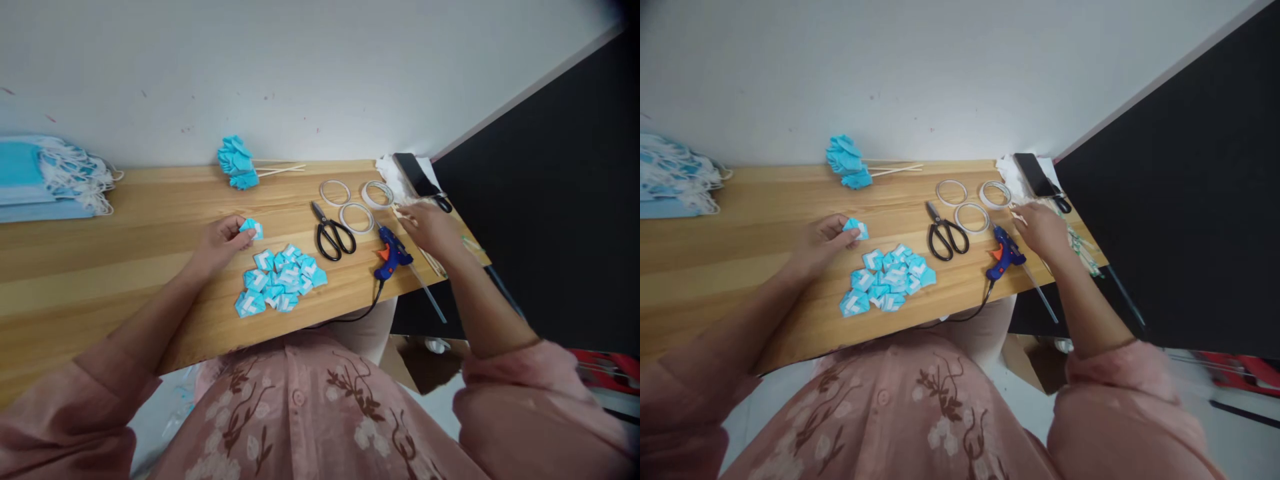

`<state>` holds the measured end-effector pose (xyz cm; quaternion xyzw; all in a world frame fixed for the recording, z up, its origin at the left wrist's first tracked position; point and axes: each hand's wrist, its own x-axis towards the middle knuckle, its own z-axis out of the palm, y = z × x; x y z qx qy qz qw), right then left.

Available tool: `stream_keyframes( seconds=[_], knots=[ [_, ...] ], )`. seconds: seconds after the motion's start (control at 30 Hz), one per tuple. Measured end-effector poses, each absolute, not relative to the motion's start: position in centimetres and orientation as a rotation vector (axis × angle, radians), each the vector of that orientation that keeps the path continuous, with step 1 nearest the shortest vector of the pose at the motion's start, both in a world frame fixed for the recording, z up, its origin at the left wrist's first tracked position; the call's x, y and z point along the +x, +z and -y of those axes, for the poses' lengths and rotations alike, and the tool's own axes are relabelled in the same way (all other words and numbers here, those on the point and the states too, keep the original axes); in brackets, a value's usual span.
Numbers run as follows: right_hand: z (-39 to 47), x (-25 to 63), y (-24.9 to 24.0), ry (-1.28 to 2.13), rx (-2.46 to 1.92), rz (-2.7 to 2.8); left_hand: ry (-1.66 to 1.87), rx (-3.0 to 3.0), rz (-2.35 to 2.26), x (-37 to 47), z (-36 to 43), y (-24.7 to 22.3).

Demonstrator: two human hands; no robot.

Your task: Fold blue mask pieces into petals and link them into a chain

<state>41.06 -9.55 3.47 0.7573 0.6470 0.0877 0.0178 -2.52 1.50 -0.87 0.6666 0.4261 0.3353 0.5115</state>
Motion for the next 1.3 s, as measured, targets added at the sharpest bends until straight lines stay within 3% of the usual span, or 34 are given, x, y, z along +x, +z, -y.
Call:
stream_keyframes(
  seconds=[0.2, 0.5, 0.77, 0.97, 1.1, 1.3],
  knots=[
    [1.3, 41.2, 3.1, 0.265, 1.921, -2.036, 0.849, 1.569, -1.042, -2.7, -1.8, -1.4],
    [-7.0, 41.6, 2.4, 0.279, 2.038, -1.941, 0.814, 1.568, -1.046, -2.5, -1.8, -1.1],
    [-3.4, 40.3, 5.2, 0.236, 2.161, -2.296, 0.829, 1.564, -1.003, -2.5, -2.0, -1.7],
    [0.0, 37.4, 4.2, -0.025, 1.824, -2.554, 0.863, 1.578, -0.977, -2.1, -2.1, -1.8],
    [-0.6, 36.0, 3.2, 0.017, 1.613, -2.532, 0.877, 1.528, -0.948, -1.8, -2.2, -1.9],
    [-2.2, 36.2, 2.5, 0.184, 1.658, -2.414, 0.891, 1.477, -0.895, -1.3, -2.4, -2.0]
  ],
)
